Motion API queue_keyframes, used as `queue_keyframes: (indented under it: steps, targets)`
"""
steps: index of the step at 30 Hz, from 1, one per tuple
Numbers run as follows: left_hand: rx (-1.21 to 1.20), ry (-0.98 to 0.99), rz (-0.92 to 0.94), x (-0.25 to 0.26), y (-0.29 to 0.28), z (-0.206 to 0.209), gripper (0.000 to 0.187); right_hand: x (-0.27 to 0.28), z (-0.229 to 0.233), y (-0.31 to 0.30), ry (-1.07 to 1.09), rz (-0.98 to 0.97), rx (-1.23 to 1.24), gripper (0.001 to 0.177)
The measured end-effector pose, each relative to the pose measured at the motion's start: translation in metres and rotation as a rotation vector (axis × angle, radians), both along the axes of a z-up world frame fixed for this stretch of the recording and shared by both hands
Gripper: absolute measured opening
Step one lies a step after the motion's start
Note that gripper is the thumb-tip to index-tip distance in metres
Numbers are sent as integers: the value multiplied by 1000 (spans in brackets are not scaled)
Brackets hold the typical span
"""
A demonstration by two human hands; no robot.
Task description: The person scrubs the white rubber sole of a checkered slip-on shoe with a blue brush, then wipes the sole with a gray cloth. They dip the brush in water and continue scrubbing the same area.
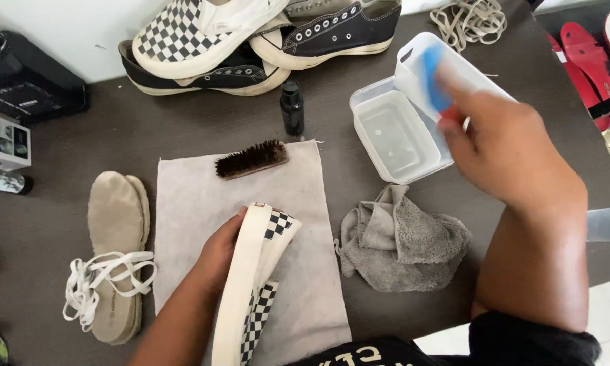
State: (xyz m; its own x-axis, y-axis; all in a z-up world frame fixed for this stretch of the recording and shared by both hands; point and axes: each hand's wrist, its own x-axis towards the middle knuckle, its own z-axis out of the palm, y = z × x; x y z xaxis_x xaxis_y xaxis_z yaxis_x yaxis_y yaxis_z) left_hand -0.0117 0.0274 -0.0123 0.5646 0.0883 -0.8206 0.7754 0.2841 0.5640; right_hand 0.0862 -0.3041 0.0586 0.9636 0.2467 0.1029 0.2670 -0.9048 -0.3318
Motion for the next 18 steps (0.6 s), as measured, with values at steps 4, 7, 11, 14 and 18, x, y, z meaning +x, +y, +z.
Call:
queue_keyframes:
  steps: [4, 7, 11, 14, 18]
  targets:
    - [-27, -55, -9, -1, 2, -5, 50, 1, -5, -2, 183, 55, -177, 57]
    - [-26, -46, -1, -3, 3, -9, 50, 1, -17, -9, 72, 105, -195, 51]
    - [-55, -81, -56, -2, 3, -5, 52, 4, -14, -10, -65, 105, -150, 50]
    - [-26, -42, -18, -4, 8, -19, 49, -7, 2, -7, 79, 37, -171, 45]
    - [-61, -101, -77, -2, 8, -14, 52, -17, 15, 0, 10, 11, -127, 59]
